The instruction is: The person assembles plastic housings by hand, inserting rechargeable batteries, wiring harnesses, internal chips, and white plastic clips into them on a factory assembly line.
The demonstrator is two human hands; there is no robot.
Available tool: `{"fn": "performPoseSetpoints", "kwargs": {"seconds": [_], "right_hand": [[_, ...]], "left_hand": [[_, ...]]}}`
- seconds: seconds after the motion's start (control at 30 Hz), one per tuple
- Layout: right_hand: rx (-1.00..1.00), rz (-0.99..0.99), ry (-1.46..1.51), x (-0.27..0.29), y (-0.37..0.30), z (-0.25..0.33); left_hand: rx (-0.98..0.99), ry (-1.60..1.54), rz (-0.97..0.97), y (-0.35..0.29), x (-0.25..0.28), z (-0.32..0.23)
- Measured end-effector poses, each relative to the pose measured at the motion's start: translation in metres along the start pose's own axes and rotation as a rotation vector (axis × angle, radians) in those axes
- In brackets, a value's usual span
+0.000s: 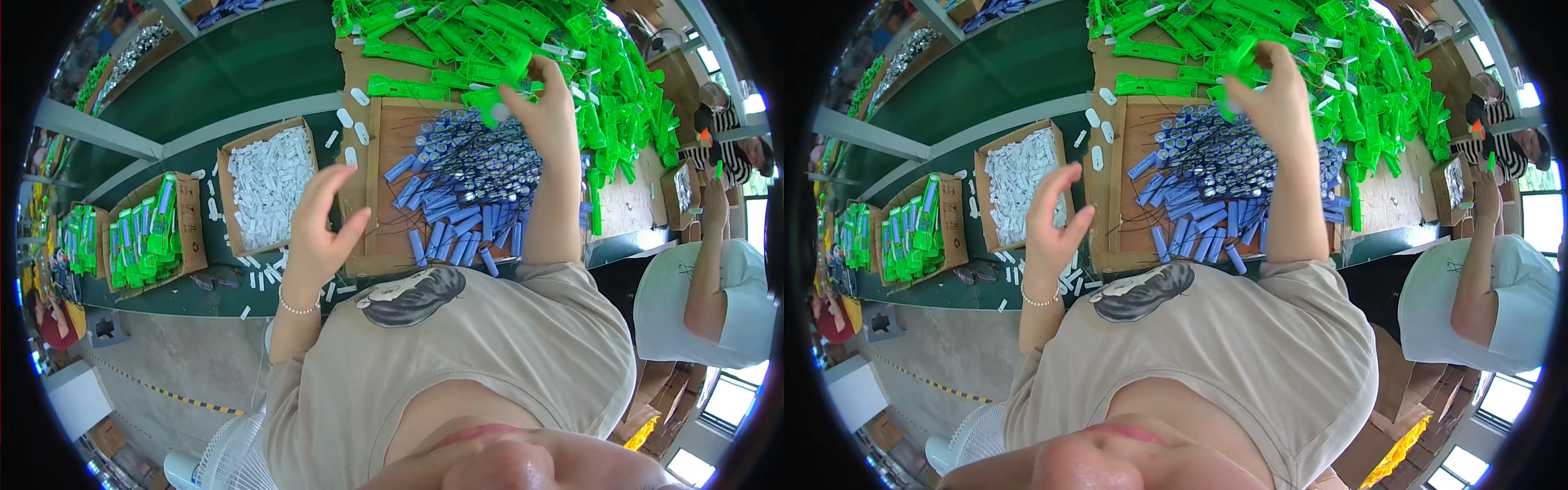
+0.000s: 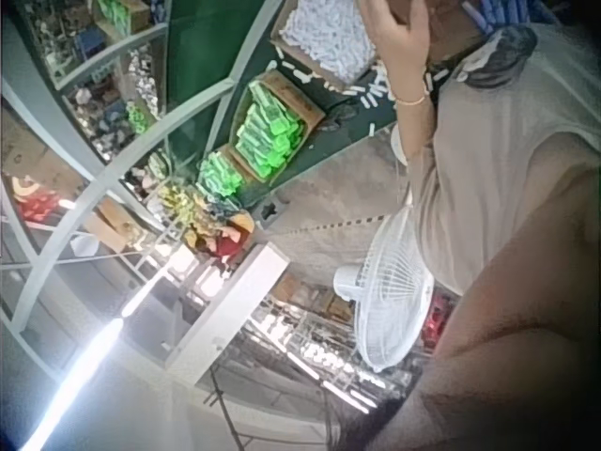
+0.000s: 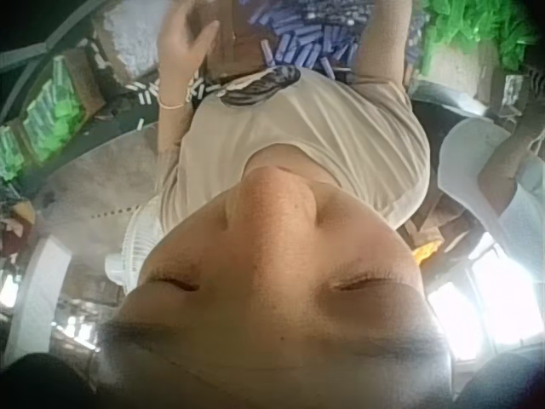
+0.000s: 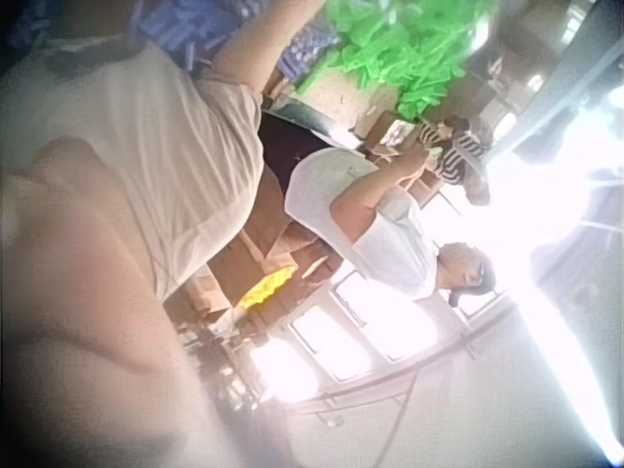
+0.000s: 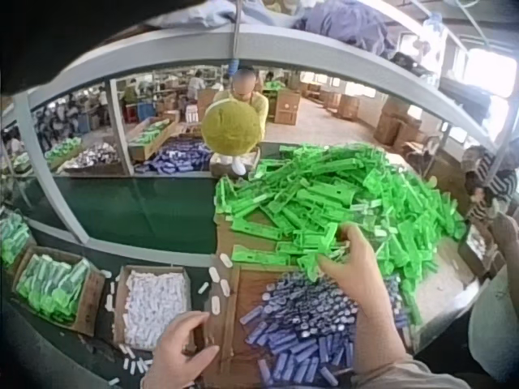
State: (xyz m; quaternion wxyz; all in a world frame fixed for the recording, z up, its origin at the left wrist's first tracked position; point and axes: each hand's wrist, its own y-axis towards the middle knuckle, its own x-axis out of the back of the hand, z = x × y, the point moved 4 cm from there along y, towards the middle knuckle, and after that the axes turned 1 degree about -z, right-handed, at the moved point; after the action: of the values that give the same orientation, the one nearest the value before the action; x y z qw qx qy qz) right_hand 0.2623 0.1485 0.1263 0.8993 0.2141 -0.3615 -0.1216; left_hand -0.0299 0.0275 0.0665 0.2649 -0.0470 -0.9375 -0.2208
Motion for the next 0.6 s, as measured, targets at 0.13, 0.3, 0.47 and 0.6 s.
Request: {"fn": "performPoseSetpoints", "kwargs": {"seconds": [0.13,0.3,0.47,0.6], "right_hand": [[0.133,0.127,0.459,-0.032,-0.052,0.073],[0.35,0.17,0.584,-0.067,-0.072,0.098],[-0.22,0.952,1.208,-0.134,-0.102,0.085],[-0.345,1.269,1.353,-0.142,-0.128,0.096]], "left_hand": [[-0.126,0.091,-0.104,0.028,-0.004,-0.019],[-0.009,-0.322,-0.043,0.023,-0.016,-0.01],[0.055,-0.875,-0.188,0.013,-0.004,0.002],[0.051,-0.832,-0.377,0.01,0.007,0.007]]}}
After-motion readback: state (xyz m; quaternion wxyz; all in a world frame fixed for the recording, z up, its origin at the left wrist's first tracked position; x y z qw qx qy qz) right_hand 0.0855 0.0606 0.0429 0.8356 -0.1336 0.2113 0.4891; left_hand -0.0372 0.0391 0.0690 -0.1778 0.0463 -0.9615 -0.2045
